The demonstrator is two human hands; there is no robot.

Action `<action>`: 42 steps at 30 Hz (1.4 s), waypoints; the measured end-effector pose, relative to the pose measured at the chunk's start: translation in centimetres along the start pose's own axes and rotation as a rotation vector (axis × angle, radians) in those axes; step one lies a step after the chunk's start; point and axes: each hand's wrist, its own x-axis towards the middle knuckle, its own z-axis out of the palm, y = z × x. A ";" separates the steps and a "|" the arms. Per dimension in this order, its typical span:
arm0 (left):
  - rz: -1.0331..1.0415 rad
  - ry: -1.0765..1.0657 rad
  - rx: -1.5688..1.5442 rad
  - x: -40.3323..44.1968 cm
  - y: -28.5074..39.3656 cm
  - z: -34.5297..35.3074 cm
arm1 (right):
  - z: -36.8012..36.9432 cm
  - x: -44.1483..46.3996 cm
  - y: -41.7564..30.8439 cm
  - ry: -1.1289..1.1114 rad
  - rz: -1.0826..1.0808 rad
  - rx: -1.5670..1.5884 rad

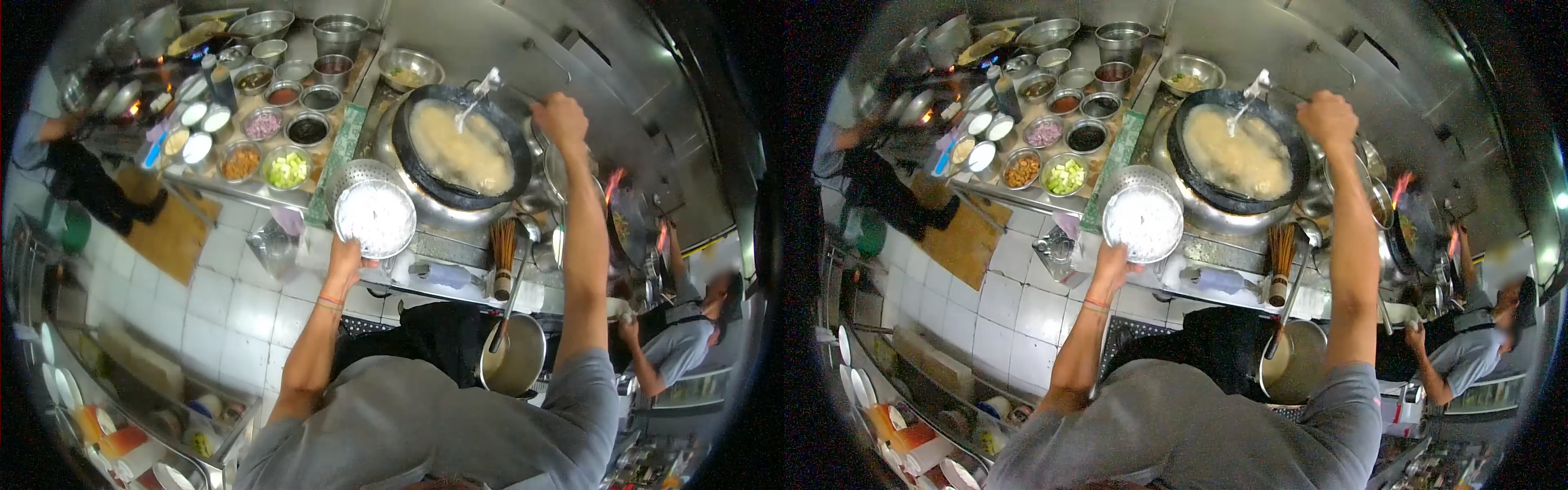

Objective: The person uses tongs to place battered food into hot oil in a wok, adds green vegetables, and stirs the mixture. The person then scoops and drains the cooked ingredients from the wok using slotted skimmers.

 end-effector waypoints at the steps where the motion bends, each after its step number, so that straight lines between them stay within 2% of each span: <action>1: 0.004 0.020 0.000 -0.2 0.0 -0.2 | 3.0 1.6 0.2 -0.069 -0.013 -0.012; 5: 0.057 0.056 -0.016 0.5 -0.7 -1.1 | 9.0 1.7 -0.1 -0.222 0.022 0.033; 8: 0.086 0.053 -0.065 0.6 -0.2 -1.3 | 5.2 -1.8 -1.1 -0.181 -0.004 0.171; 9: 0.071 0.068 -0.064 0.6 0.0 -1.4 | 4.8 -3.4 -0.8 -0.042 -0.100 0.237; 12: 0.099 0.033 -0.074 1.0 1.2 -0.4 | -1.3 -10.0 -2.3 -0.146 -0.432 0.262; 14: 0.101 -0.004 -0.051 1.1 2.3 0.7 | -0.9 -12.5 -2.3 -0.177 -0.616 0.149; 16: 0.068 -0.008 -0.042 0.7 3.3 2.0 | -1.8 -14.8 -4.1 -0.275 -0.669 -0.011; 18: 0.099 -0.055 -0.030 0.5 3.7 2.7 | 0.4 -15.8 -4.8 -0.213 -0.677 -0.004; 22: 0.170 -0.037 -0.019 1.3 2.5 3.3 | -2.2 -15.6 -3.4 -0.217 -0.646 -0.033; 24: 0.148 -0.022 -0.060 1.5 1.9 3.6 | -5.6 -15.4 -1.7 -0.132 -0.558 0.214; 27: 0.098 -0.045 -0.027 2.8 0.7 3.7 | -7.0 -14.3 0.7 -0.020 -0.471 0.304; 35: -0.019 -0.105 -0.042 3.8 -0.2 5.7 | -9.4 -10.7 5.4 0.303 -0.319 0.325; 40: -0.036 -0.165 0.000 4.9 0.5 7.8 | -11.0 -7.3 7.4 0.293 -0.083 0.198; 42: -0.016 -0.143 -0.030 5.9 0.4 7.9 | -10.5 -5.2 9.0 0.415 -0.077 0.151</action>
